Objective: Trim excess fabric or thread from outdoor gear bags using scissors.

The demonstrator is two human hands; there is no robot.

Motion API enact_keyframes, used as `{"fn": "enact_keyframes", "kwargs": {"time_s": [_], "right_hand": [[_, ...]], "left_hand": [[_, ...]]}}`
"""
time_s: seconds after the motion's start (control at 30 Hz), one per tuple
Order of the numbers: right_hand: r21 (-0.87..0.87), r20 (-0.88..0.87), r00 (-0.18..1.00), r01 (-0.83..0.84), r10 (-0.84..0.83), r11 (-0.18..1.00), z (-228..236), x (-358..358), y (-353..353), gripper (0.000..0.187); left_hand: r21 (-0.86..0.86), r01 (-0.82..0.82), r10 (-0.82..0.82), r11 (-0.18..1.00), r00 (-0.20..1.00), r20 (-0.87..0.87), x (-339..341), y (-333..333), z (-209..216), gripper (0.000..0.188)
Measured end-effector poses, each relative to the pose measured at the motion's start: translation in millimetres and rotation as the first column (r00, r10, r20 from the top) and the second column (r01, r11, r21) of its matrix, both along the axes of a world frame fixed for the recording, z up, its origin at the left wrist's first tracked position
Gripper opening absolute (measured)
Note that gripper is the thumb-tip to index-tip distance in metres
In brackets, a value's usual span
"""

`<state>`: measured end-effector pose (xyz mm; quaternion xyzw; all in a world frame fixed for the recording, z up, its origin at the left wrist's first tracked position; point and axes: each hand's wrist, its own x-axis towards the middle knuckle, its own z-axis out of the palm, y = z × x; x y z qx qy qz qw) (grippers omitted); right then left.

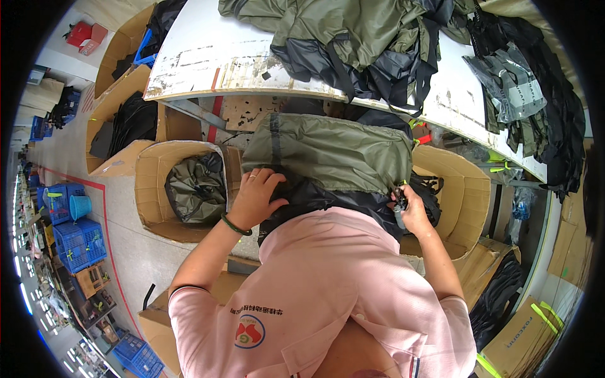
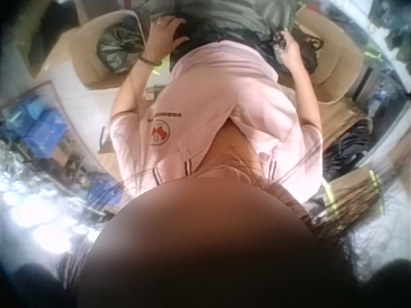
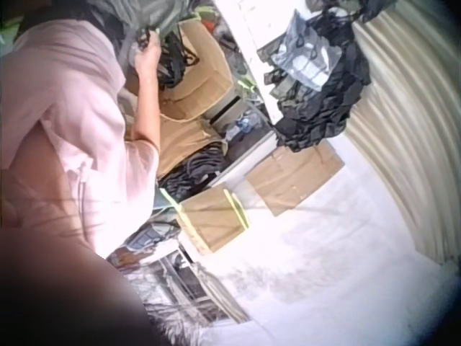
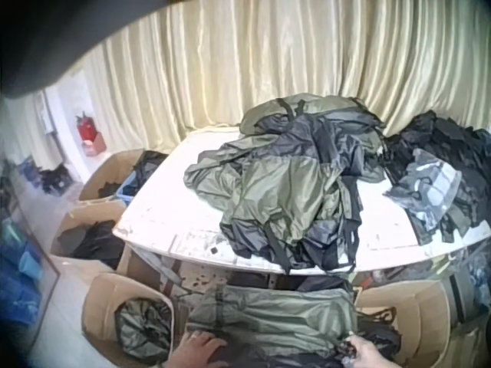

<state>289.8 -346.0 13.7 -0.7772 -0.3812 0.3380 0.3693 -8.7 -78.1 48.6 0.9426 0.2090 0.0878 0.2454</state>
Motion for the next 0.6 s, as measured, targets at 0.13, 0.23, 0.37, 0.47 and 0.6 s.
{"fn": "enact_keyframes", "kwargs": {"time_s": [0.13,0.23,0.37,0.47,0.6], "right_hand": [[0.01,-0.014,0.999,0.042,-0.042,0.999,10.2,-3.9,1.3,0.027],[0.07,0.018,0.997,0.073,-0.075,0.995,17.3,0.9,-0.1,0.026],[0.061,0.131,0.987,0.083,-0.09,0.995,25.1,7.7,-7.3,0.026],[0.125,0.04,0.988,0.146,-0.152,0.981,30.3,7.3,-8.5,0.027],[0.144,0.049,0.989,0.133,-0.142,0.98,37.2,8.0,-6.3,0.028]], "left_hand": [[-0.14,-0.038,0.03,0.989,0.998,-0.059,-7.0,3.7,-20.1,0.033],[-0.269,-0.042,0.037,0.962,0.999,-0.023,-15.0,11.5,-29.7,0.027],[-0.314,-0.084,0.095,0.946,0.995,0.021,-19.3,14.4,-25.5,0.027],[-0.256,-0.056,0.098,0.965,0.982,0.158,-25.6,17.7,-20.0,0.026],[-0.199,-0.047,0.086,0.979,0.978,0.191,-35.1,23.1,-13.9,0.029]]}}
